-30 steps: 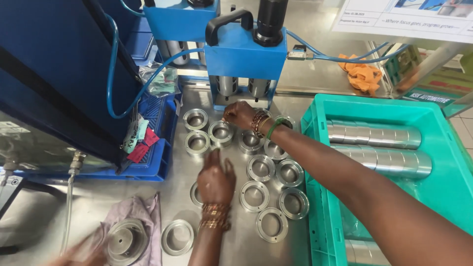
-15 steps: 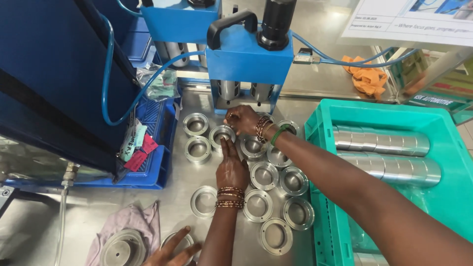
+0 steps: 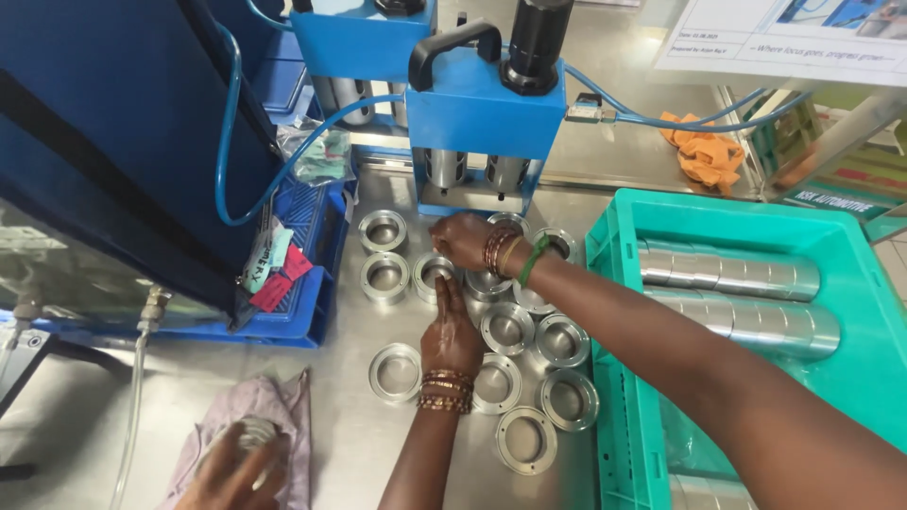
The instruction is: Sorting and assembling metal rings and cylinders on a workbench in an industrial setting.
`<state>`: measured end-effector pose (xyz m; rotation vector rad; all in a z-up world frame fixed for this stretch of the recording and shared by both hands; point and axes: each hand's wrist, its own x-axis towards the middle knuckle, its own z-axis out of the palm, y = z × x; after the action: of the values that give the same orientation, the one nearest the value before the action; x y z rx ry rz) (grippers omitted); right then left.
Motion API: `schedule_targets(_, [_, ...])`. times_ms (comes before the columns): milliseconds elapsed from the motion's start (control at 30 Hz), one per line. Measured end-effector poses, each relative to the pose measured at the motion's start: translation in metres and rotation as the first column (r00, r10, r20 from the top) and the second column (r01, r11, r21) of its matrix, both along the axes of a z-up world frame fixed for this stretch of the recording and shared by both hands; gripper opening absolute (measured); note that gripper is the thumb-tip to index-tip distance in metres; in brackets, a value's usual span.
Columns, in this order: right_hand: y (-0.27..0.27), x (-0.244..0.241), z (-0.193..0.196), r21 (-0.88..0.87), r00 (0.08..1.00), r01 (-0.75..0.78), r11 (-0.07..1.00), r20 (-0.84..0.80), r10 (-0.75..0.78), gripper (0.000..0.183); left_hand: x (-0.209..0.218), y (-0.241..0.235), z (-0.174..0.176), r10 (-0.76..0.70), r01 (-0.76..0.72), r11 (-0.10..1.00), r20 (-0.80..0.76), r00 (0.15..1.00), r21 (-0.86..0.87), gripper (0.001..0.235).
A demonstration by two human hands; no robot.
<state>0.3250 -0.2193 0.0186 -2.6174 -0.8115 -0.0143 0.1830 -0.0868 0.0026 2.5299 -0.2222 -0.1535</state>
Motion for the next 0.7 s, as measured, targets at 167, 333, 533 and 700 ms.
schedule_targets(167, [0.025,-0.030,0.013,0.162,0.993,-0.028,0.986,-0.113,0.047,0.017,-0.019,0.013,0.003,-0.042,0.043,0.999,0.043,0.998,-0.032,0.085])
schedule_targets(333, [0.025,-0.028,-0.010,0.209,0.993,-0.085,0.974,-0.067,0.101,0.016,-0.015,0.012,0.004,-0.041,0.041,0.999,-0.004,0.999,0.007,0.082])
schedule_targets(533, [0.033,-0.038,-0.010,0.208,0.988,-0.152,0.966,0.019,0.151,0.016,-0.014,0.009,0.001,-0.017,0.019,0.999,0.041,0.999,-0.032,0.069])
schedule_targets(700, [0.037,-0.032,-0.009,0.153,0.990,-0.138,0.979,0.027,0.135,0.017,0.006,0.000,-0.047,0.009,-0.011,0.996,0.013,1.000,0.093,0.020])
